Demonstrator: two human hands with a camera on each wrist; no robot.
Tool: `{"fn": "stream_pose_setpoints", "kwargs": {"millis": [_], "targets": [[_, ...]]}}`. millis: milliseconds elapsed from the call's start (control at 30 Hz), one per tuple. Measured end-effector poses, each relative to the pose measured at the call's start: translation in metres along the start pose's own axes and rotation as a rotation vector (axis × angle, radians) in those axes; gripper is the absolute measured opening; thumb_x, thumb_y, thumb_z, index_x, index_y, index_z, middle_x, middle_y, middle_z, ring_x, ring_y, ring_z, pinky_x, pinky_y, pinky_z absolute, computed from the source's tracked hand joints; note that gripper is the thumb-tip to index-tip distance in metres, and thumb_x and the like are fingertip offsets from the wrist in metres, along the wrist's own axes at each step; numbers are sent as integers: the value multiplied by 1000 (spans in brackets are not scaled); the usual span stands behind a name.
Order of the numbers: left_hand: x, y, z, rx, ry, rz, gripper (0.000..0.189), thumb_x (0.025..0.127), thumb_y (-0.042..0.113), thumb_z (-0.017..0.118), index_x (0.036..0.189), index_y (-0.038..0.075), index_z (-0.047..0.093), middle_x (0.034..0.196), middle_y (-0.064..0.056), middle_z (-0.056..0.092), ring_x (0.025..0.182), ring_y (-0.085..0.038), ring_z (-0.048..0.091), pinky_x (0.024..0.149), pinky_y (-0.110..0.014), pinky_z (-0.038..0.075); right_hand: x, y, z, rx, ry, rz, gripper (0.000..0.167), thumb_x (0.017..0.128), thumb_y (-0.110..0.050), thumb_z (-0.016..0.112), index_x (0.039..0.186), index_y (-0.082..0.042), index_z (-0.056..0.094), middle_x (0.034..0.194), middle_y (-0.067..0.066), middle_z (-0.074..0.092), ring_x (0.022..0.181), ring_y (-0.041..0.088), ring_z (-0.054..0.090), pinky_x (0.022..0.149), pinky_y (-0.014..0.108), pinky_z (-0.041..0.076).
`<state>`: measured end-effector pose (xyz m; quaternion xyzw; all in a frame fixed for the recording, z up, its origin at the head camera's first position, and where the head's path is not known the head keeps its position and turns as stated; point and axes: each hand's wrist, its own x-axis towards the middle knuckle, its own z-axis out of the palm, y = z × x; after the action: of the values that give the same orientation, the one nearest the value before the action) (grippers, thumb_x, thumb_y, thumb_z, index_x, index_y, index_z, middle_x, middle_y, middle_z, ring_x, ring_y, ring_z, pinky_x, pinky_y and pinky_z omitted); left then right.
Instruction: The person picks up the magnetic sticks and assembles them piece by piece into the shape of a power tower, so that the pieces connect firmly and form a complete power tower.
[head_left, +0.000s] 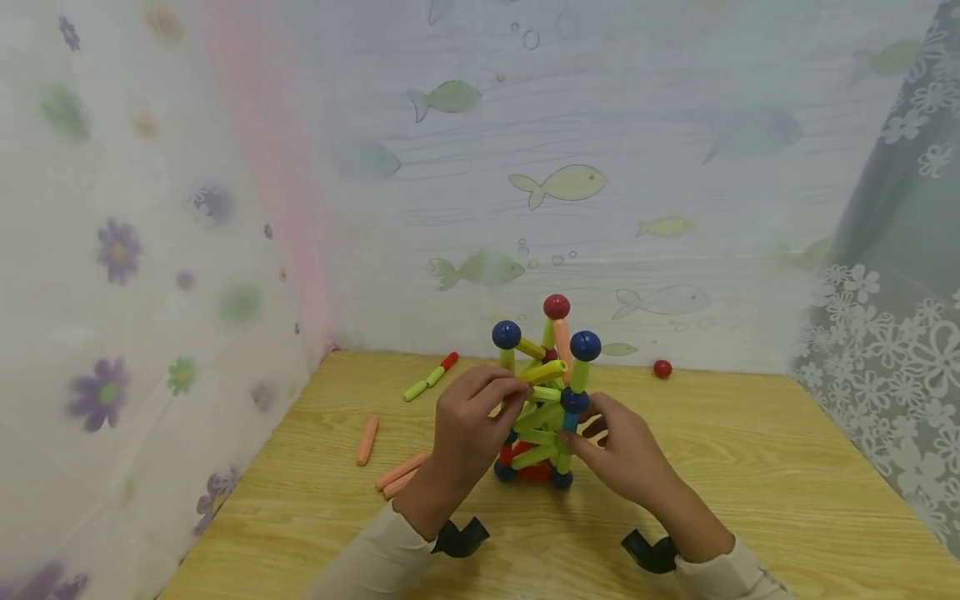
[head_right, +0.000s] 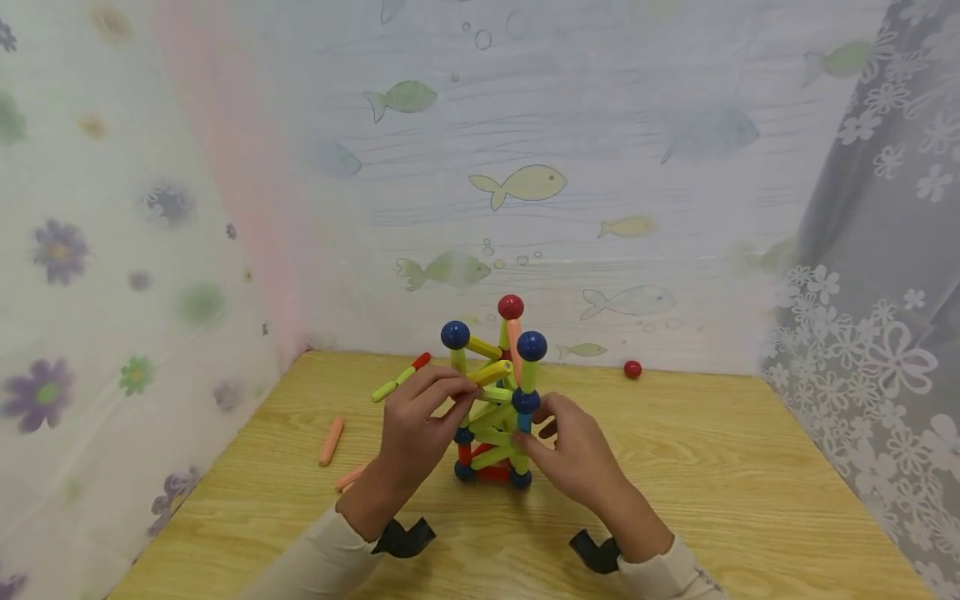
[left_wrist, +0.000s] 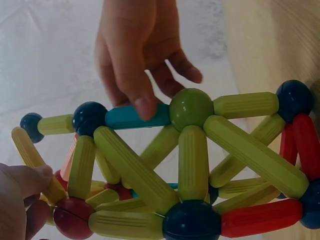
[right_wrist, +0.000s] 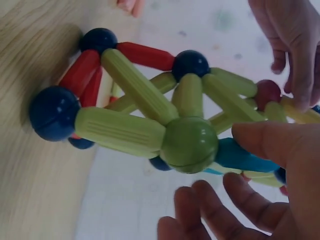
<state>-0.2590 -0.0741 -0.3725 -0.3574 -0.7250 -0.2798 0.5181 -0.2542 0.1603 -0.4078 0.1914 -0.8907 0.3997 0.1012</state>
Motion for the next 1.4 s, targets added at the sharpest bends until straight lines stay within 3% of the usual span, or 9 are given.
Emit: {"fn": "stream_pose_setpoints", "kwargs": {"millis": [200,400,600,833,1033,1100,1200,1267,1400], "targets": [[-2,-2,2,21,-4,-36,15,82,12,89,94,8,82,93,-4,73,85,-17,70,76,-26,61,-4,-9,-3,-42,130,-116,43,94,-22,79,129,-9,58,117,2,67,97,18,69,79,40,61],[-4,-2,3,31,-10,-58,15,83,12,88,96,8,82,93,-4,72,87,-18,69,77,-26,61,-7,-13,-3,-54,205,-192,56,95,-18,76,144,-9,50,124,4,65,98,18,68,78,37,60],[-5,-5,5,13,-6,-86,11,87,11,85,95,6,78,94,-6,69,84,-17,68,75,-25,61,-9,-14,-1,-102,265,-258,50,95,-15,75,141,-9,55,119,3,65,95,16,68,75,37,61],[-13,-17,3,-32,-30,-262,14,93,17,74,97,10,64,92,-2,65,78,-16,61,63,-31,53,-8,-15,0,-102,283,-276,42,96,-18,75,134,-9,59,117,1,66,93,14,68,72,36,60],[-14,-29,-10,-167,-164,-356,8,95,15,71,100,12,66,96,0,68,79,-13,65,66,-31,58,-8,-16,-2,-66,267,-240,38,99,-25,72,132,-9,61,119,0,68,93,12,69,74,38,61],[-14,-38,-23,-237,-257,-447,6,96,14,72,101,14,68,97,2,69,82,-12,69,69,-31,60,-8,-16,-3,-59,259,-236,37,100,-25,71,132,-9,61,119,1,69,93,12,69,74,38,62],[-20,-61,-48,-277,-401,-643,6,97,19,74,101,17,70,96,4,71,88,-10,70,74,-30,60,-7,-16,-4,-50,251,-231,36,100,-25,71,132,-10,62,119,0,69,93,13,70,74,37,61],[-31,-79,-65,-256,-498,-775,8,97,23,76,102,18,72,97,3,71,89,-12,69,76,-30,58,-6,-15,-5,-46,245,-230,36,101,-26,70,132,-11,62,118,-1,70,93,14,70,74,37,61],[-62,-111,-90,-200,-586,-961,12,97,21,76,105,13,73,100,-2,72,90,-19,68,75,-35,58,-6,-13,-6,-41,234,-218,35,102,-28,68,132,-12,62,118,-2,70,94,14,69,74,37,61]]}}
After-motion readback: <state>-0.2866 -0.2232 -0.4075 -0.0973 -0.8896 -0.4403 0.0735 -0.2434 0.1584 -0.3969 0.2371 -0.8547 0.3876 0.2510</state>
